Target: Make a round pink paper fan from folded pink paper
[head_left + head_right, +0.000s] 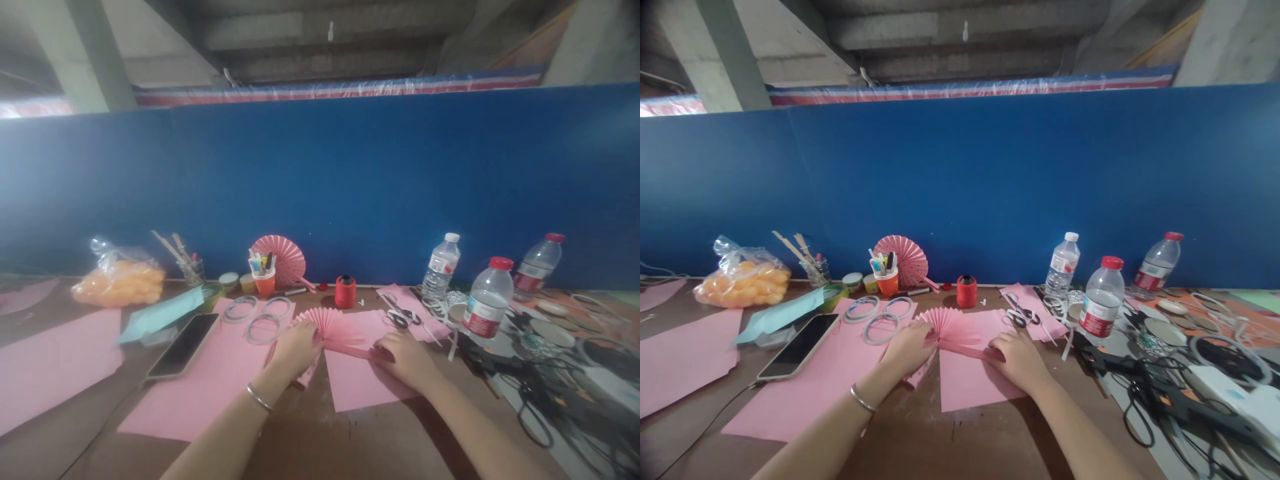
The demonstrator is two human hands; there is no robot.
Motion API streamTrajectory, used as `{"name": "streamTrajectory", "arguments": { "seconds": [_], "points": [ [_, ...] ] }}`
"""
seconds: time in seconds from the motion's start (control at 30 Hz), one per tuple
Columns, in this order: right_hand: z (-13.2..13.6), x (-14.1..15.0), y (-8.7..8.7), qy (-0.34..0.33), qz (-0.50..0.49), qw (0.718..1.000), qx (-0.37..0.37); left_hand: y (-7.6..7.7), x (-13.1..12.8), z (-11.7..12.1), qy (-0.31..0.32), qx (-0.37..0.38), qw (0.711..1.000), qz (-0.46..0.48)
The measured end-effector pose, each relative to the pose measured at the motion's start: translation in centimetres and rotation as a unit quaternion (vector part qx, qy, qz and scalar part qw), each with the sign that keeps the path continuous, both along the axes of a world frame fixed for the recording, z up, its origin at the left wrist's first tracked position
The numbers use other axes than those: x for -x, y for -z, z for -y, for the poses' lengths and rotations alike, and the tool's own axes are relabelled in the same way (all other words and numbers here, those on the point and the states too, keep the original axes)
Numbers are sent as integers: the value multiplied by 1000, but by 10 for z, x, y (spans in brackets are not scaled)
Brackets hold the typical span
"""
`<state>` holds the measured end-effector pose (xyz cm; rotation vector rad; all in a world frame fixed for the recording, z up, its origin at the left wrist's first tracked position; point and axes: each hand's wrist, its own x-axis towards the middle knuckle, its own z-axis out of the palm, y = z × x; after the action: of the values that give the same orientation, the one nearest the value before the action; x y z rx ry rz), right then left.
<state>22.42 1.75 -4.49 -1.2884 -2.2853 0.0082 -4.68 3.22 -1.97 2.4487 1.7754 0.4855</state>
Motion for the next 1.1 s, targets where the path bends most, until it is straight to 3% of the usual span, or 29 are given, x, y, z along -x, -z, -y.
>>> {"name": "streamTrajectory", "arguments": {
  "seconds": [0.17,0.43,0.93,1.1],
  "points": [
    [-2,9,5,-16,18,999,-23,1,-7,4,26,-13,999,-21],
    [-4,3,6,-5,10,1000,-17,-2,-11,5,159,-17,987,11],
    [-6,11,9,11,-2,1000,-22,-2,-23,12,174,-52,981,-74],
    [-1,18,0,-45,4,999,-4,-1,-26,12,171,-60,980,-82]
  ]
}}
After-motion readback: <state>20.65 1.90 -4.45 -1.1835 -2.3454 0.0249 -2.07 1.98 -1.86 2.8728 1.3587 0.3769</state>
